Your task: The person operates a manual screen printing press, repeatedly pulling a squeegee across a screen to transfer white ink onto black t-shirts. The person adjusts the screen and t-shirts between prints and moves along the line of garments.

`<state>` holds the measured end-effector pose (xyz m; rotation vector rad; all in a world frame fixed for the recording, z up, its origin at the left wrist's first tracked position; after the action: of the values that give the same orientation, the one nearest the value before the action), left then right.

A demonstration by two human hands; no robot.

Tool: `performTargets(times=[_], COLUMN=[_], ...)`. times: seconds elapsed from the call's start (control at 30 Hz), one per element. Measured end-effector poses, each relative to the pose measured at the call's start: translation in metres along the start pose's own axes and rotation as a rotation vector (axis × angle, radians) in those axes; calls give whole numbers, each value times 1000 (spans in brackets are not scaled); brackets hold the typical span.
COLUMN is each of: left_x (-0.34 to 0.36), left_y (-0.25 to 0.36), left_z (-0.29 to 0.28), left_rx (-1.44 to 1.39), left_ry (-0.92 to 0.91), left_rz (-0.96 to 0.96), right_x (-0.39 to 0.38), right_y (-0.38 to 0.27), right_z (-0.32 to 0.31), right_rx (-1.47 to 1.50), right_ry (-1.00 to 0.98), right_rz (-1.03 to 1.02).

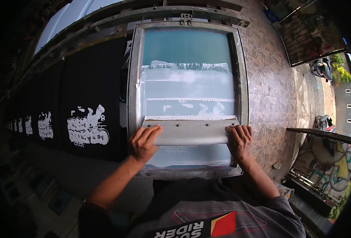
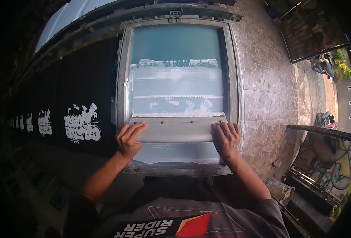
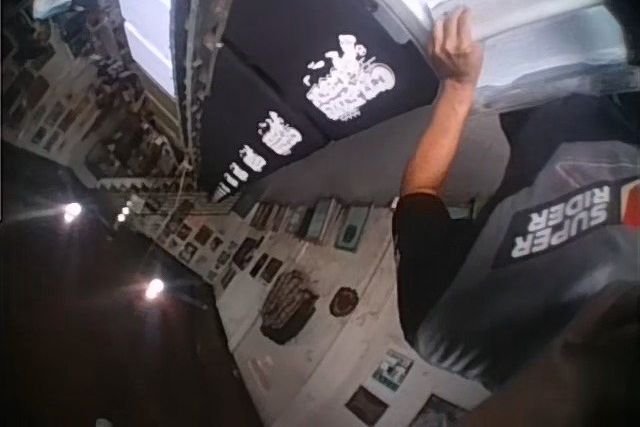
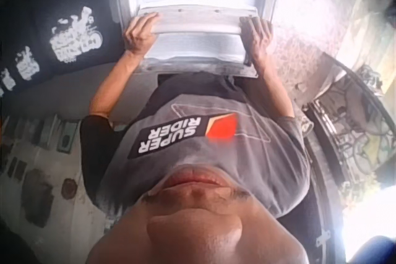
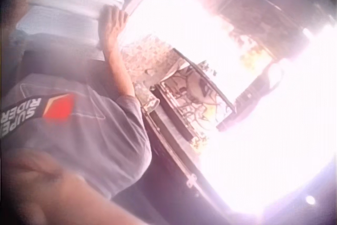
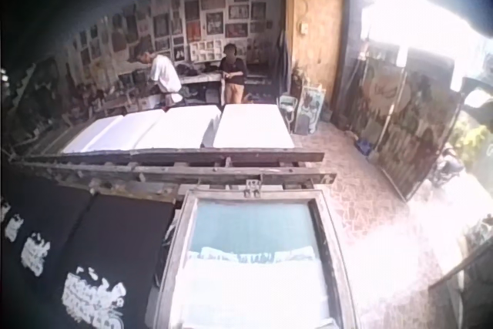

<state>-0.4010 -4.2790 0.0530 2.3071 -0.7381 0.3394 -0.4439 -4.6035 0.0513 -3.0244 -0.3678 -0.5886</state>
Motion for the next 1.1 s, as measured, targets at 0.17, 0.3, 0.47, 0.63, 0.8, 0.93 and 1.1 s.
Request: performTargets(times=[0.17, 0.3, 0.47, 0.63, 0.8, 0.93, 1.1], left_x=[101, 178, 103, -67, -133, -136, -143], left_y=[-61, -86, -5, 63, 73, 79, 46], left_z=[9, 2, -47, -51, -26, -27, -58], left_rx=[4, -12, -77, -70, -39, -149, -213], left_ry=[-103, -476, -374, -71, -133, -122, 195], left_rz=[-49, -233, -248, 31, 58, 25, -208], right_x=[108, 162, 91, -69, -142, -151, -149], right_y=[46, 73, 33, -38, -63, -64, -36], right_z=[35, 44, -45, -70, -54, -48, -65], right_rx=[-53, 3, 60, 80, 22, 94, 314], right_ry=[-127, -383, -337, -35, -19, -133, -73], right_rz=[-51, -104, -114, -135, -123, -170, 35])
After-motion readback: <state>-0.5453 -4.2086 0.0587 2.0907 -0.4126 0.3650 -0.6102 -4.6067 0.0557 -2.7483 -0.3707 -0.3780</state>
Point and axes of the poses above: each hand's wrist, its own x-axis towards the middle knuckle, its own z-axis out of the palm, y = z × x, the point moved 8 cm from there along x, towards the middle knuckle, and after that the axes turned 12 degrees about -x, right-handed, at the moved point
